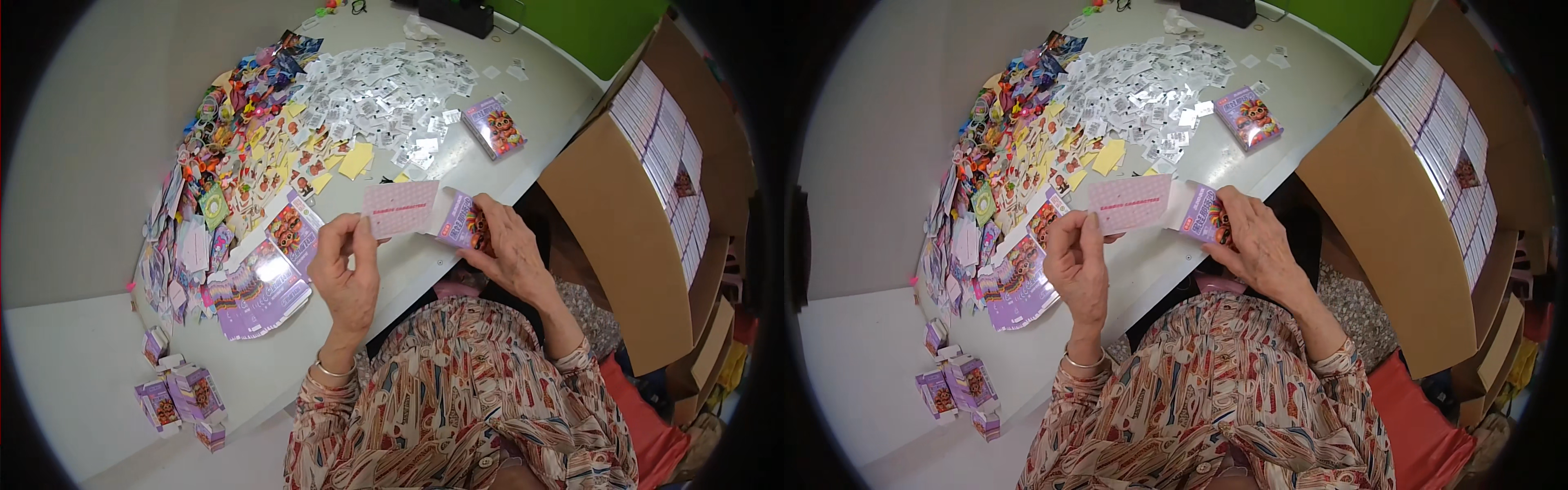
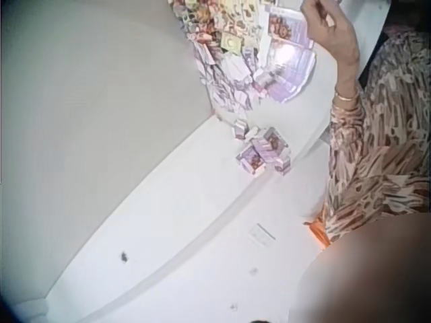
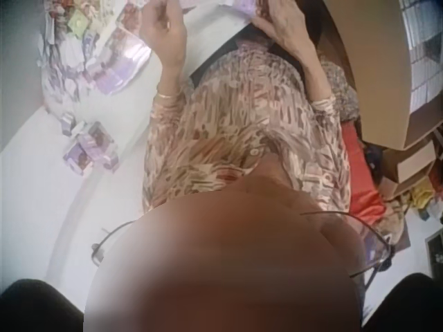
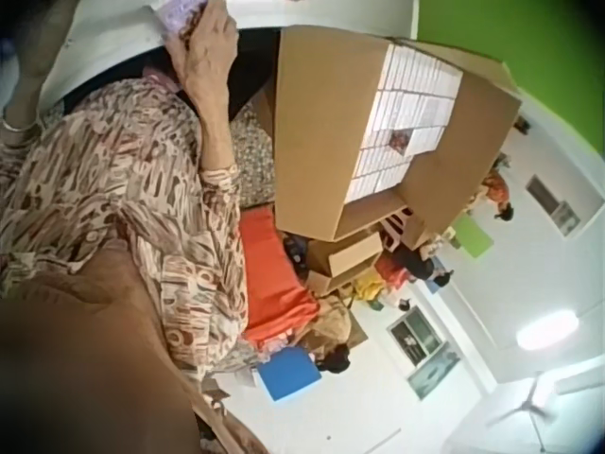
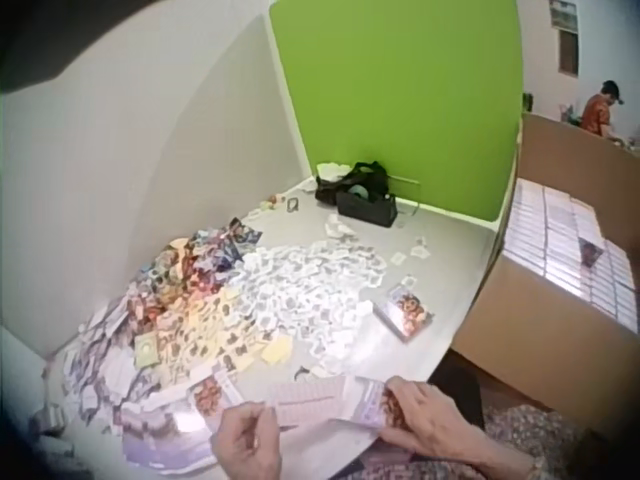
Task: The recorder is packaging small toy cards and instruction pamphlets into individual pink packets at a factory workstation.
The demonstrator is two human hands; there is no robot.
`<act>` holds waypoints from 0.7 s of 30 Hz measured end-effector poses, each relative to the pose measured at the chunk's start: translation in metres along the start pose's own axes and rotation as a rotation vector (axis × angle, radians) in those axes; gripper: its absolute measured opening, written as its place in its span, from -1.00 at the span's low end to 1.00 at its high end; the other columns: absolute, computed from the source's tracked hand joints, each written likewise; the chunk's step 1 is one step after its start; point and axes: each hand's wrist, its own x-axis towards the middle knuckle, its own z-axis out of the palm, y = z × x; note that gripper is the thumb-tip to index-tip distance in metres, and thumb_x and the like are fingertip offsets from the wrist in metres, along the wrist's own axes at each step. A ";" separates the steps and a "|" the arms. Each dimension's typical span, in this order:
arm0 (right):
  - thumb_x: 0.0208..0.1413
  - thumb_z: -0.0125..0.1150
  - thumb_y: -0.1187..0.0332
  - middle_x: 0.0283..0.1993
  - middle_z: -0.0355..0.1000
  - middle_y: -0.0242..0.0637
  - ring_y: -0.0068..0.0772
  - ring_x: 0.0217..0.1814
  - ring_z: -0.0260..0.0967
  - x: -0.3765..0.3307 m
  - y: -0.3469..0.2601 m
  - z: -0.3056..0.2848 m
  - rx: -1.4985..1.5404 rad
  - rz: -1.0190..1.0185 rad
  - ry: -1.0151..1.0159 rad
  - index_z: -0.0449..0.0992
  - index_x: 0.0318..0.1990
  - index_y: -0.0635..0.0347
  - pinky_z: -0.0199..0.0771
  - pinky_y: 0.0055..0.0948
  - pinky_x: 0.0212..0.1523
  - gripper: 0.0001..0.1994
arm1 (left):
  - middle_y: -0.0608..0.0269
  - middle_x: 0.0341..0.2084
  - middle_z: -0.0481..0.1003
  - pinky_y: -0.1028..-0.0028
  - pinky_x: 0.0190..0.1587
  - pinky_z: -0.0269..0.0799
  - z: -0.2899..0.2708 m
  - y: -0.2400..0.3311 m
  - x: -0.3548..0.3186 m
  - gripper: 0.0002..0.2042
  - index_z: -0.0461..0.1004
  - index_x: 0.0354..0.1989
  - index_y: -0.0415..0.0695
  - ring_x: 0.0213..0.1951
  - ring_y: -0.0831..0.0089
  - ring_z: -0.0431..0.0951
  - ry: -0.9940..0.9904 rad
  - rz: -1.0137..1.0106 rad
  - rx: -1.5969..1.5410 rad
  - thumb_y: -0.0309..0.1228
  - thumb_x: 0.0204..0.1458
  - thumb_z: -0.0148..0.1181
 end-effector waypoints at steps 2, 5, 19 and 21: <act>-0.13 0.40 0.31 0.05 0.33 -0.01 0.05 -0.01 0.31 -0.006 0.001 0.000 0.018 -0.013 0.041 0.17 0.19 0.32 0.35 -0.18 0.01 -0.28 | 0.24 -0.43 0.50 0.61 -0.32 0.47 0.010 -0.001 -0.001 -0.93 0.42 -0.25 -0.31 -0.40 0.58 0.55 -0.007 -0.008 -0.011 -0.59 0.12 0.13; -0.12 0.39 0.30 0.03 0.33 -0.01 0.05 -0.01 0.32 -0.011 0.002 0.000 0.005 0.023 0.084 0.16 0.20 0.31 0.35 -0.19 0.02 -0.28 | 0.26 -0.48 0.49 0.59 -0.34 0.45 0.013 -0.006 -0.003 -0.95 0.44 -0.30 -0.29 -0.45 0.60 0.53 -0.046 0.059 0.200 -0.60 0.09 0.15; -0.12 0.37 0.32 0.18 0.22 -0.01 0.06 0.13 0.25 -0.026 -0.003 0.008 -0.064 -0.083 0.081 0.15 0.19 0.31 0.27 -0.18 0.13 -0.28 | 0.19 -0.40 0.46 0.42 -0.31 0.41 0.039 -0.013 -0.022 -0.91 0.48 -0.32 -0.23 -0.37 0.31 0.50 -0.272 0.209 0.482 -0.58 -0.01 0.19; -0.13 0.38 0.32 0.18 0.22 -0.01 0.06 0.14 0.24 -0.029 -0.002 0.009 -0.079 -0.072 0.064 0.15 0.19 0.31 0.26 -0.18 0.14 -0.28 | 0.18 -0.28 0.42 0.33 -0.17 0.37 0.040 -0.011 -0.028 -0.92 0.50 -0.34 -0.22 -0.23 0.22 0.43 -0.420 0.311 0.681 -0.52 -0.01 0.20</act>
